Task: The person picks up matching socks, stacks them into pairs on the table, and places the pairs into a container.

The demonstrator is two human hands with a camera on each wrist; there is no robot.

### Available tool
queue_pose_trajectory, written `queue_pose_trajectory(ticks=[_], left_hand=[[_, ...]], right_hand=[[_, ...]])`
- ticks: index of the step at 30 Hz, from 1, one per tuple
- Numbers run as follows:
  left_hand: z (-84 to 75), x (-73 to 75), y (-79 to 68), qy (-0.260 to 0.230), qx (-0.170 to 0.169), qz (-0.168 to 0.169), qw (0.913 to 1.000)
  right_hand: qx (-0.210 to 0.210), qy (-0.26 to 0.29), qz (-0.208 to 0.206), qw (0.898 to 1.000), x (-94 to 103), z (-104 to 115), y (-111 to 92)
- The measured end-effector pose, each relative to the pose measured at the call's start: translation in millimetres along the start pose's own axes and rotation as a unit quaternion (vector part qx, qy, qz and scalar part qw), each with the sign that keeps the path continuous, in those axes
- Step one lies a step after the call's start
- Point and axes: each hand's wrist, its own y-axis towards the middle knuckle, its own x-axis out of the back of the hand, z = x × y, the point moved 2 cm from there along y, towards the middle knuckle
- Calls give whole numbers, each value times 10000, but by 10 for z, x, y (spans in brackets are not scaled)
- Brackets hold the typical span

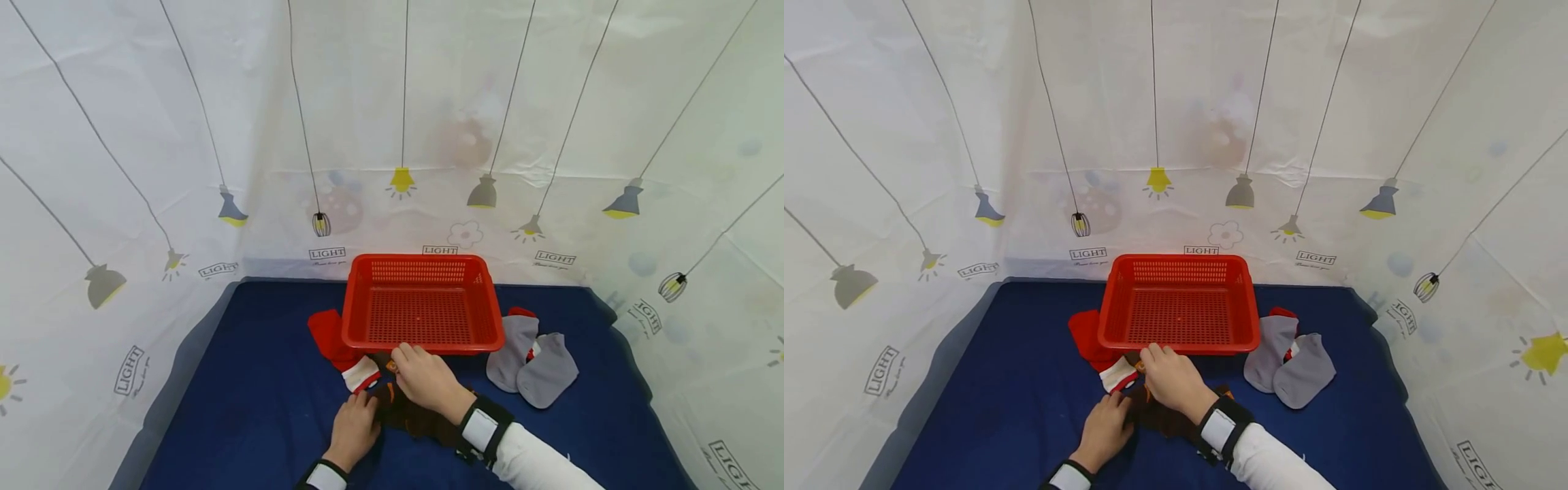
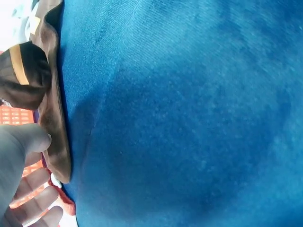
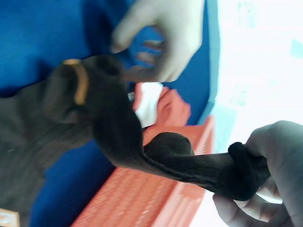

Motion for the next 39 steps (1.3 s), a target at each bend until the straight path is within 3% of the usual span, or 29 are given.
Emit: queue_pose_trajectory(ticks=[8,19,27,39], left_hand=[[-59,-30,24,-67,-113,-128,9998],[-121,-62,21,-96,-152,222,9996],[-148,-67,32,-112,-147,278,9994],[-222,-64,51,-186,-328,152,9992]], right_hand=[[-303,-34,108,9995,-169,-217,-346],[-750,102,522,9958,-384,-444,-743],[-1217,178,991,9874,-449,-642,-1049],[-1954,347,1159,9732,-472,-929,-1499]])
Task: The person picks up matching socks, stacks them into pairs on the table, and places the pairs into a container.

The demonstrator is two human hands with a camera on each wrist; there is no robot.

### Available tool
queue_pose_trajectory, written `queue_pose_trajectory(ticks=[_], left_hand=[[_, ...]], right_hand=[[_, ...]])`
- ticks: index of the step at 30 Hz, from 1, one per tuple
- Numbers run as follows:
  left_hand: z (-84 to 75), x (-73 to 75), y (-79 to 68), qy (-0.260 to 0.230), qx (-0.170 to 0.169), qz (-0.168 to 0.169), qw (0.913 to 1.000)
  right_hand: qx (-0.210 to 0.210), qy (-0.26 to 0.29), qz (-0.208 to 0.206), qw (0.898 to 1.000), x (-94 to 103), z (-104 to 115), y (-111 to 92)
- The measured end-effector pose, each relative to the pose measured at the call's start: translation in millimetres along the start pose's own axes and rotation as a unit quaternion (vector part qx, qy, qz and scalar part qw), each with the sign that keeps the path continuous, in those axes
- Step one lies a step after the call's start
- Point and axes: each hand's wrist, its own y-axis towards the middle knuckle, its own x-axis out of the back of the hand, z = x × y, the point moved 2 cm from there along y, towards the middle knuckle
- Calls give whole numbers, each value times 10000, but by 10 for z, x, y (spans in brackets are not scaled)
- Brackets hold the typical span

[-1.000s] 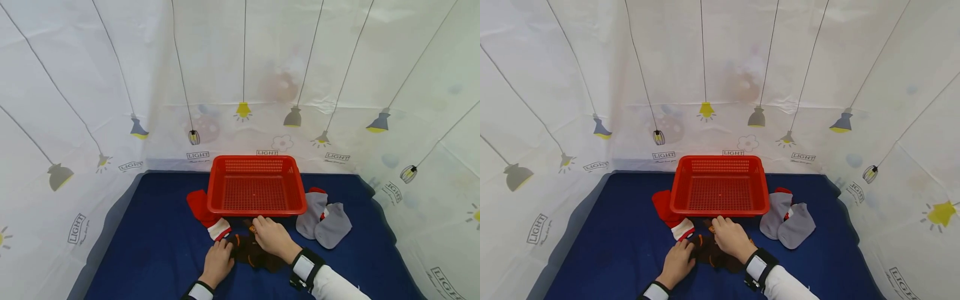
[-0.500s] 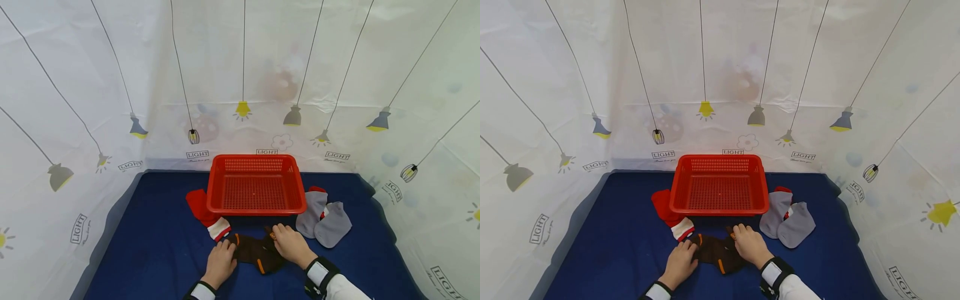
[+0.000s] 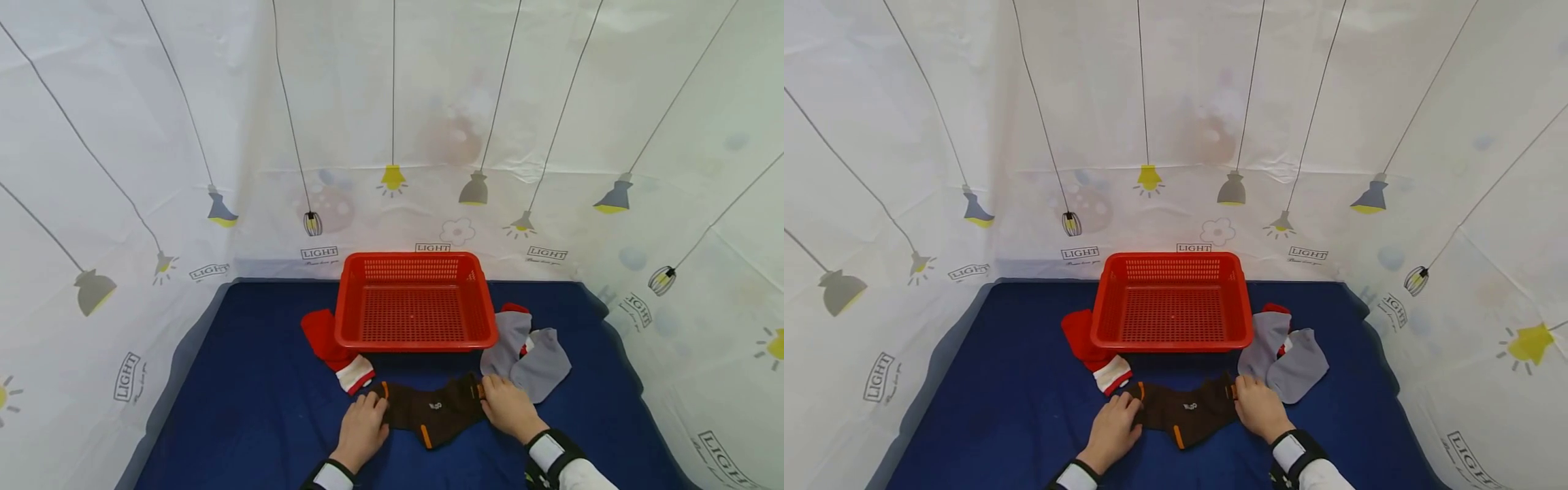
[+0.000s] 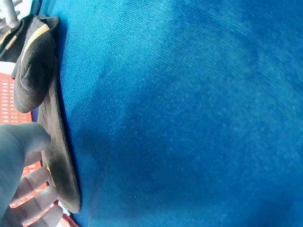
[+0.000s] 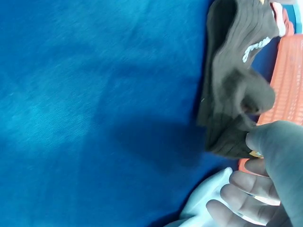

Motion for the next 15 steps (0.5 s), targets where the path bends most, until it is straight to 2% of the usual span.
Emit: queue_pose_trajectory(ticks=[10,15], left_hand=[[-45,-24,-11,49,-11,323,9995],[-139,-1,20,-41,-102,573,9983]], right_hand=[[-421,66,507,9978,-26,-215,-145],[-384,-64,415,9984,-28,-280,-183]])
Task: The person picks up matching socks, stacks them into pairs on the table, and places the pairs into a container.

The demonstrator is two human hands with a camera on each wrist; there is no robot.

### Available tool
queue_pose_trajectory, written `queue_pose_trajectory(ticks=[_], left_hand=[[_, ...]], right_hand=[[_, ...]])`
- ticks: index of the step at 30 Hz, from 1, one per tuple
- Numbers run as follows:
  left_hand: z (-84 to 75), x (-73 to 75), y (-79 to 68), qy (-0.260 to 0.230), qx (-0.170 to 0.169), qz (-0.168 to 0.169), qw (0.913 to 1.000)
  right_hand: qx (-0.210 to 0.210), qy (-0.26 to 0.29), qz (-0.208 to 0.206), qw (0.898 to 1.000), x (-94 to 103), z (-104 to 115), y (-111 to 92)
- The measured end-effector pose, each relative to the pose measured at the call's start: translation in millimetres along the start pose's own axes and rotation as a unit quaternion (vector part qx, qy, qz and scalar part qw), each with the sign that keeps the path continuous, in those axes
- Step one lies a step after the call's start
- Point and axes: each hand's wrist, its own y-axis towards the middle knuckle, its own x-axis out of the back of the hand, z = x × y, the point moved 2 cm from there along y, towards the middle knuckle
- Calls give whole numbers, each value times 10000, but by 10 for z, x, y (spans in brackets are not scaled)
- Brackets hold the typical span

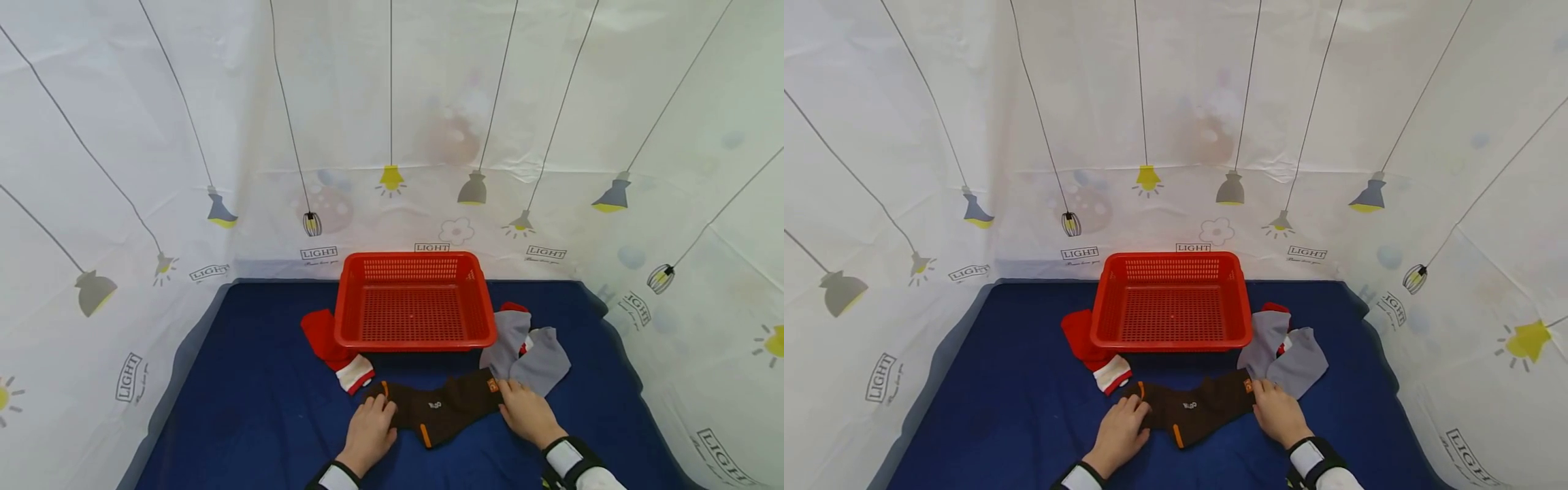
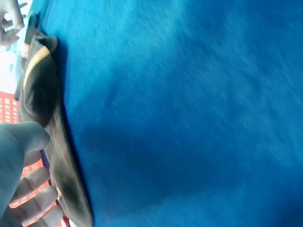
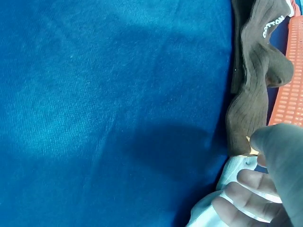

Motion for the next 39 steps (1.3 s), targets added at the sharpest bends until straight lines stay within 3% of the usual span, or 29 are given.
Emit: queue_pose_trajectory(ticks=[8,16,21,30,39], left_hand=[[-200,29,80,-324,-142,384,9986],[-377,18,116,-376,-450,361,9976],[-415,-33,129,-239,-491,285,9981],[-425,-155,140,-162,-409,517,9977],[-442,-178,156,27,-557,67,9984]], right_hand=[[366,-171,-305,9987,-51,-13,-11],[796,-272,-434,9955,-144,11,50],[801,-291,-405,9955,-185,22,91],[851,-229,-414,9952,-243,42,156],[910,-153,-473,9946,-328,70,209]])
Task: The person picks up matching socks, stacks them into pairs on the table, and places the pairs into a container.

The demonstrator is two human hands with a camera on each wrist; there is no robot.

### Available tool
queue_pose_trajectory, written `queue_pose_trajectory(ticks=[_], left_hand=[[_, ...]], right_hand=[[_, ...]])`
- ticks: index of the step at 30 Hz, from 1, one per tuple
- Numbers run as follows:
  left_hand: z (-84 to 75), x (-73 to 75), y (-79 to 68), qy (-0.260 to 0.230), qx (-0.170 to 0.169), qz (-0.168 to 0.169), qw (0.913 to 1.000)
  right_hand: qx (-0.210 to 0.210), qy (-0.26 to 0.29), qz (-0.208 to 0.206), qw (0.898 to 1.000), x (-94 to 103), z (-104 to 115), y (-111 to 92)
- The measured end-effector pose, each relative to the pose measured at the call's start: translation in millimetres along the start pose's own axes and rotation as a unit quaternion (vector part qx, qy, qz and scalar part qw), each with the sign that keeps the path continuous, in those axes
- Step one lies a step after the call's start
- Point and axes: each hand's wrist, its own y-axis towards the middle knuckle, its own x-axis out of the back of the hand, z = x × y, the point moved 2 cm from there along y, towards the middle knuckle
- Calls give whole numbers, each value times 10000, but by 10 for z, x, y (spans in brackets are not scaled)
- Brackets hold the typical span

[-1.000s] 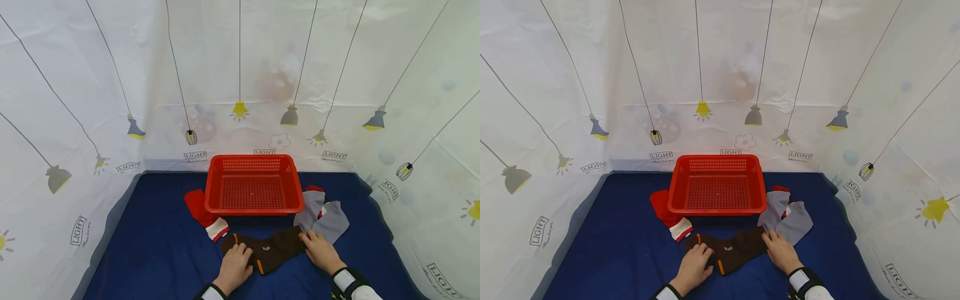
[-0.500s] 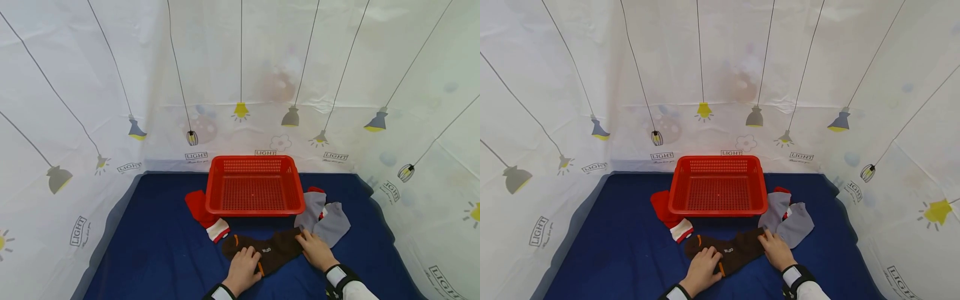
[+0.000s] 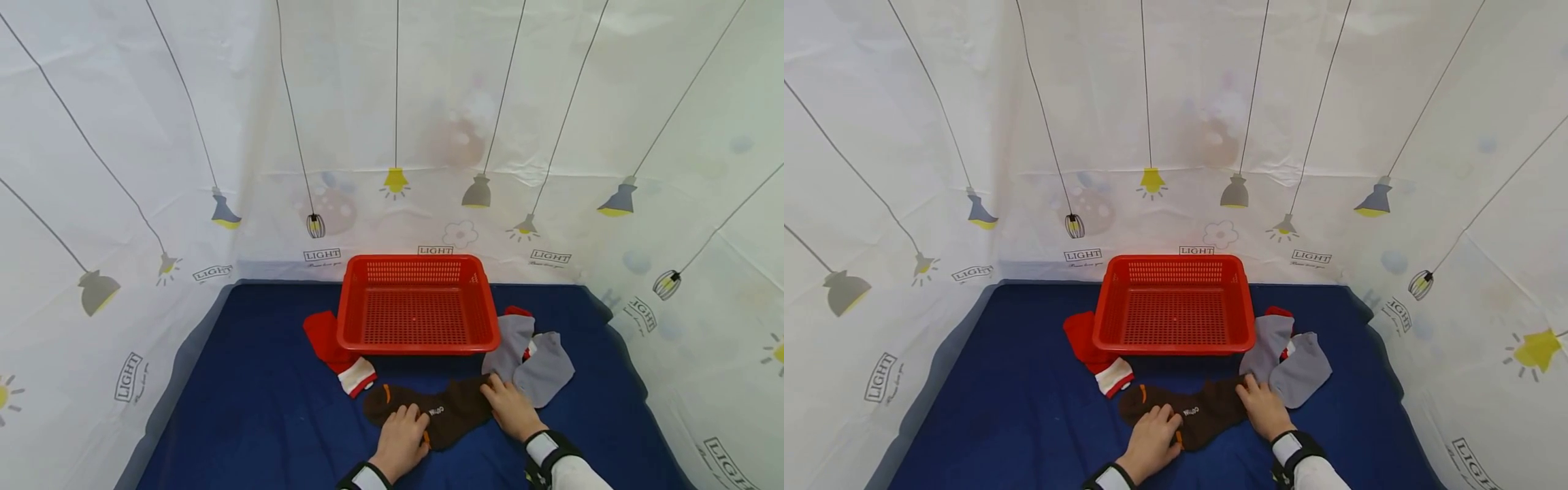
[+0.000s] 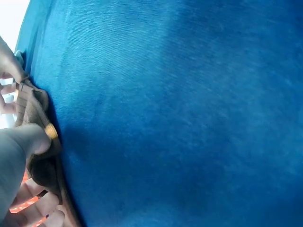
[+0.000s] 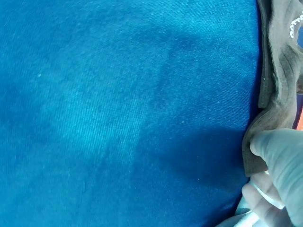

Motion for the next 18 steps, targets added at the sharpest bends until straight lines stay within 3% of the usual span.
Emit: queue_pose_trajectory(ticks=[9,14,18], left_hand=[[8,18,39,101,25,79,9999],[74,57,66,183,31,-202,9996],[177,122,89,177,73,-464,9987]], right_hand=[[-292,319,-33,9991,-33,23,12],[-274,364,-86,9989,13,13,30],[-212,444,-382,9981,100,21,61]])
